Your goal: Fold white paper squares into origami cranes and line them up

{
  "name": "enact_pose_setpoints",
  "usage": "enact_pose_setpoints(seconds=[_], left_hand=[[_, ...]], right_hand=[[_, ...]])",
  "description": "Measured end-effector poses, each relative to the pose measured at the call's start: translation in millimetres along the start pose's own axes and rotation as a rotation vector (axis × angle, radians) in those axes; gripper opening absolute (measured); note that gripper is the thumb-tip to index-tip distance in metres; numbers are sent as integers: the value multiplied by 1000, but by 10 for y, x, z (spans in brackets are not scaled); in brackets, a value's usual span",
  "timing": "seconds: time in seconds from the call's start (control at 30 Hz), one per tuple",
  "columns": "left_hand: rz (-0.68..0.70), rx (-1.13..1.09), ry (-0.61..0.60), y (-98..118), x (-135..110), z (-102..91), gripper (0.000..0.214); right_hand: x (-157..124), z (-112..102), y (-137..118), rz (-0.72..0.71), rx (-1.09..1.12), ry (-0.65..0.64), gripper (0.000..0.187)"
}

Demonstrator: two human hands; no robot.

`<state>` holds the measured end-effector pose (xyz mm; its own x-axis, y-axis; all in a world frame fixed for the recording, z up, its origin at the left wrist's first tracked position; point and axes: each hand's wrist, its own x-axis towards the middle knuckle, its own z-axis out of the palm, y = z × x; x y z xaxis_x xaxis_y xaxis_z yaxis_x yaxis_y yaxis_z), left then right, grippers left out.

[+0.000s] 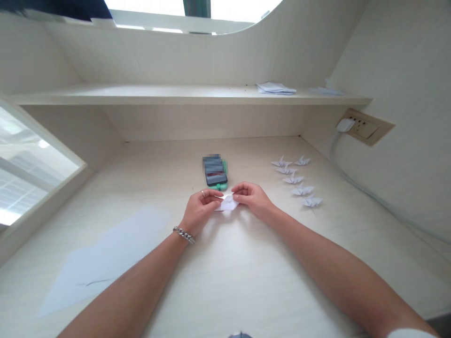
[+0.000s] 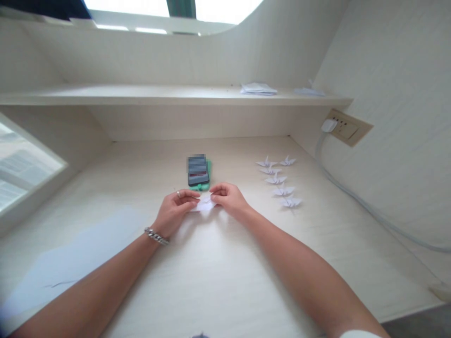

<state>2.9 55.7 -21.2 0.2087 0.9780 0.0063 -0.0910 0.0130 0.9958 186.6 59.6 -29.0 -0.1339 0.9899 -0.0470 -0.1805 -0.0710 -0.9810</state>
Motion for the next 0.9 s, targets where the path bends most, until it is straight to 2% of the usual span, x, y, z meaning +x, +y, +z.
enact_pose_setpoints(seconds=[0.1, 0.2, 0.33, 0.4, 0.5, 0.63, 0.73, 0.83, 0.9], left_hand=[[38, -53, -15, 3, 0, -9, 23], [146, 44, -82, -2, -5, -11, 30], [232, 154, -177, -12, -18, -10, 22], [243, 164, -176, -15, -19, -12, 15], [231, 131, -153, -11, -11, -14, 16], [148, 81, -112, 0, 6, -6, 21], [97, 111, -97, 0, 9, 10, 23], [102, 165, -124, -6, 0, 26, 21], [129, 218, -130, -11, -6, 29, 19]], right_hand=[[-23, 20, -42, 60, 159, -28, 32], [-73, 68, -79, 135, 251, -101, 36], [-121, 112, -80, 150, 244, -166, 38], [-120, 114, -66, 135, 231, -183, 39], [-91, 100, -48, 114, 190, -177, 38], [-47, 53, -54, 20, 155, 5, 33], [-39, 7, -64, -96, 51, 124, 36], [-57, -13, -50, -228, -123, 104, 37], [-74, -8, -33, -264, -278, 64, 33]])
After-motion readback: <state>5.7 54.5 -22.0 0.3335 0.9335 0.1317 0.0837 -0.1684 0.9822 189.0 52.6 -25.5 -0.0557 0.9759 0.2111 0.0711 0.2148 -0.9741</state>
